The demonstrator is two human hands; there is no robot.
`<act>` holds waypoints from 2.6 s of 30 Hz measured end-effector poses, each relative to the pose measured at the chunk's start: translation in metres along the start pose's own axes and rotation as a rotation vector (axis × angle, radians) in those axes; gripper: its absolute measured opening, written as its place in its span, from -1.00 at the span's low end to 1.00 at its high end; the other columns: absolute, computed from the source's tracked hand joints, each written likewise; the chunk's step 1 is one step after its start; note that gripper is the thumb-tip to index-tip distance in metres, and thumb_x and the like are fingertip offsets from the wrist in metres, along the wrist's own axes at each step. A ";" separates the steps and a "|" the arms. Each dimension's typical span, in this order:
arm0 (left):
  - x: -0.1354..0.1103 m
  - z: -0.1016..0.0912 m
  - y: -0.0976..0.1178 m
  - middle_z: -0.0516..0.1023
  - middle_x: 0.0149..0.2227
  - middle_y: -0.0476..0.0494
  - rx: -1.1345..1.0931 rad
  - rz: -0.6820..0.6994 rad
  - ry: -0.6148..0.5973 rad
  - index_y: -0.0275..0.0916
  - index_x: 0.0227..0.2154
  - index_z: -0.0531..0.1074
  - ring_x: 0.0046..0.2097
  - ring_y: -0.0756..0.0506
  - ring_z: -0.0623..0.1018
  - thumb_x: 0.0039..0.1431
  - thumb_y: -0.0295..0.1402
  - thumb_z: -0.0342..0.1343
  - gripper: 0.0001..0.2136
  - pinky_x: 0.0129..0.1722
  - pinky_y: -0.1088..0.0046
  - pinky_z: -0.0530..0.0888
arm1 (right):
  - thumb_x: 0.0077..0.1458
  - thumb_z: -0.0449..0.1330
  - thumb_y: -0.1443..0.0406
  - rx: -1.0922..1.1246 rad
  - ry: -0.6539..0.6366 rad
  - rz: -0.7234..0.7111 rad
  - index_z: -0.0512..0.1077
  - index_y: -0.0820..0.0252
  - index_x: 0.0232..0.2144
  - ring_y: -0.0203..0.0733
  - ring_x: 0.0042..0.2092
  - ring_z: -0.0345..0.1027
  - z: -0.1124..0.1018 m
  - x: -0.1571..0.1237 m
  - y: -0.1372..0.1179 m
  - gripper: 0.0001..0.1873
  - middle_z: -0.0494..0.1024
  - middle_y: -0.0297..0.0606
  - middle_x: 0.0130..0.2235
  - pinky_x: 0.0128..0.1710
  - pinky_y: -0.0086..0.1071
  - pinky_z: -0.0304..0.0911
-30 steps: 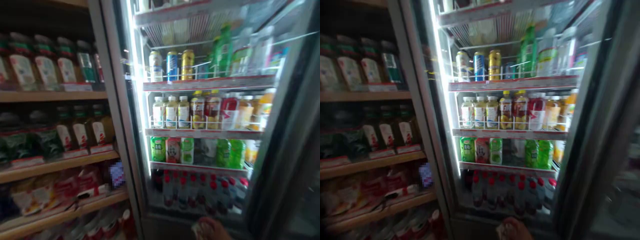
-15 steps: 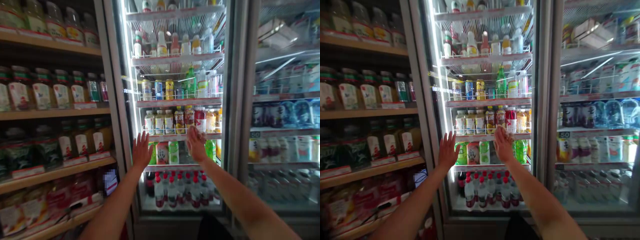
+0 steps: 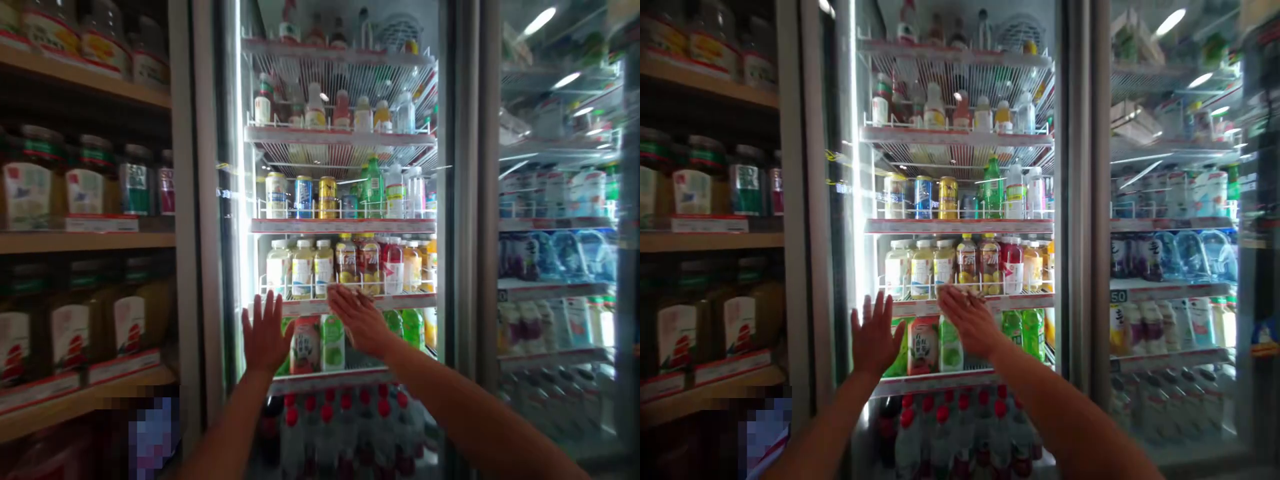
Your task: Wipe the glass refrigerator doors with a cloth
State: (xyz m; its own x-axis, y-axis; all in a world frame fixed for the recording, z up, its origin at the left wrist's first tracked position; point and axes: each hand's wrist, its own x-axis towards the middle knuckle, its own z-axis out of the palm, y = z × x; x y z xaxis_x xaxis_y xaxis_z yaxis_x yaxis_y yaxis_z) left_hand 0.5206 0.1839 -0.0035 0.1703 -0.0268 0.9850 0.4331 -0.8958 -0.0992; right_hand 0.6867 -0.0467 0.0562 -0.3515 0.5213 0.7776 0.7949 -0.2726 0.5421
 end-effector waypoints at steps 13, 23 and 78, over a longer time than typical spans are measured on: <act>0.001 -0.001 0.002 -0.06 0.43 -0.22 -0.066 -0.015 -0.011 -0.11 0.41 -0.28 0.45 -0.29 -0.16 0.36 -0.16 -0.07 -0.31 0.38 -0.17 -0.13 | 0.37 -0.07 0.37 -0.057 -0.036 0.066 -0.30 0.06 0.43 -0.18 0.45 -0.24 -0.017 -0.004 0.030 -0.28 0.03 -0.31 0.42 0.44 -0.07 -0.28; 0.000 0.000 0.002 -0.05 0.43 -0.24 -0.046 -0.003 -0.010 -0.13 0.41 -0.29 0.45 -0.28 -0.18 0.35 -0.16 -0.05 -0.29 0.38 -0.14 -0.15 | 0.37 -0.03 0.34 -0.050 -0.048 0.051 -0.32 -0.02 0.42 -0.17 0.43 -0.13 -0.021 -0.020 0.038 -0.26 0.13 -0.32 0.39 0.44 -0.03 -0.28; -0.009 -0.021 0.010 0.07 0.40 -0.25 0.049 -0.056 -0.174 -0.23 0.38 -0.04 0.45 -0.26 -0.13 0.35 -0.14 -0.05 -0.37 0.41 -0.07 -0.07 | 0.34 -0.03 0.38 0.071 -0.060 0.044 -0.26 -0.11 0.42 -0.13 0.40 -0.02 0.000 -0.003 -0.012 -0.26 0.15 -0.36 0.38 0.42 -0.01 -0.30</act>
State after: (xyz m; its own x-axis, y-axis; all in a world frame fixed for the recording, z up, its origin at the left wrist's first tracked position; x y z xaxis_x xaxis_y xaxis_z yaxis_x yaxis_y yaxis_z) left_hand 0.5050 0.1656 -0.0100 0.2937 0.1031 0.9503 0.4881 -0.8710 -0.0563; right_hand 0.6785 -0.0455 0.0474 -0.2864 0.5584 0.7785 0.8430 -0.2392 0.4817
